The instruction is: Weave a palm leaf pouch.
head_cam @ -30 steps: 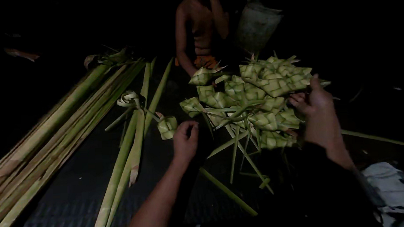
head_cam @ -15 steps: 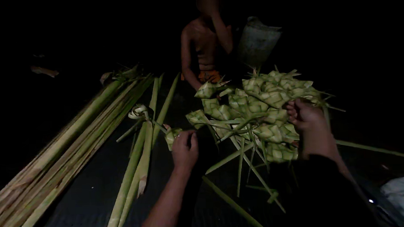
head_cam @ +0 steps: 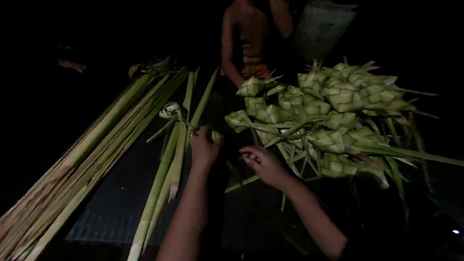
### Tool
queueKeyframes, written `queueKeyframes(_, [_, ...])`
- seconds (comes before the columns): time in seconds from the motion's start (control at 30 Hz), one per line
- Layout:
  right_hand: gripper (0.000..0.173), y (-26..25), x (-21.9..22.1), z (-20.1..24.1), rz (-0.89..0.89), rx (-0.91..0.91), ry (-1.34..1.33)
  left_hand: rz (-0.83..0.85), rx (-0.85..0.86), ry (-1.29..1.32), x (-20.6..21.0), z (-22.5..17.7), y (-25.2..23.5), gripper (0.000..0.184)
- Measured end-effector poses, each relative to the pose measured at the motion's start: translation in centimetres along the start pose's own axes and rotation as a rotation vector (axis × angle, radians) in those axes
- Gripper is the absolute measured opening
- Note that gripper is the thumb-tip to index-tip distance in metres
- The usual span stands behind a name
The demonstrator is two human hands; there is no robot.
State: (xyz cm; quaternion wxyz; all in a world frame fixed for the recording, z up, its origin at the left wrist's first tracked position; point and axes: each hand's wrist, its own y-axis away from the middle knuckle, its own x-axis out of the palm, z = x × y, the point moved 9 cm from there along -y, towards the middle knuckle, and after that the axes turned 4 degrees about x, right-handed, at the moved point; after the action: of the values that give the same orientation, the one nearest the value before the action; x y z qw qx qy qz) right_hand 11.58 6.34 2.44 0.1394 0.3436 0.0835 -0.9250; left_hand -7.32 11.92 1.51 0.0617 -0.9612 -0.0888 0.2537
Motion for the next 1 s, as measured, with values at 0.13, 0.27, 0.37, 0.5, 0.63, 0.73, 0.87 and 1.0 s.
queueKeyframes(0.13, [0.042,-1.0,0.3,-1.0,-0.166,-0.091,0.092,0.006,-0.143,0.576,0.3,1.7,-0.4,0.047])
queueKeyframes(0.27, [0.065,-0.8,-0.5,1.0,-0.363,-0.319,0.086,0.080,-0.180,0.596,1.4,0.7,0.3,0.040])
queueKeyframes(0.37, [0.043,-1.4,-0.5,2.2,-0.416,-0.441,0.038,0.139,-0.111,0.359,2.1,0.1,0.5,0.045])
queueKeyframes(0.5, [0.029,-2.0,-0.2,1.3,-0.388,-0.314,-0.169,0.058,0.037,0.095,0.7,-1.0,0.5,0.046])
queueKeyframes(0.63, [0.038,-2.5,2.0,-0.2,0.013,-0.002,0.037,0.190,0.280,-0.118,1.2,-3.7,1.3,0.045])
queueKeyframes(0.73, [0.032,-3.9,-2.0,0.2,-0.118,-0.068,0.264,0.336,0.220,-0.357,2.8,-3.7,1.9,0.044])
queueKeyframes(0.87, [0.048,-8.5,-5.5,-0.4,-0.264,0.090,0.469,0.169,0.285,-0.191,2.0,-4.4,1.9,0.032])
queueKeyframes(1.0, [0.083,-11.2,-2.9,-2.9,-0.095,0.335,0.697,-0.116,0.289,0.023,-0.9,-3.3,1.0,0.027])
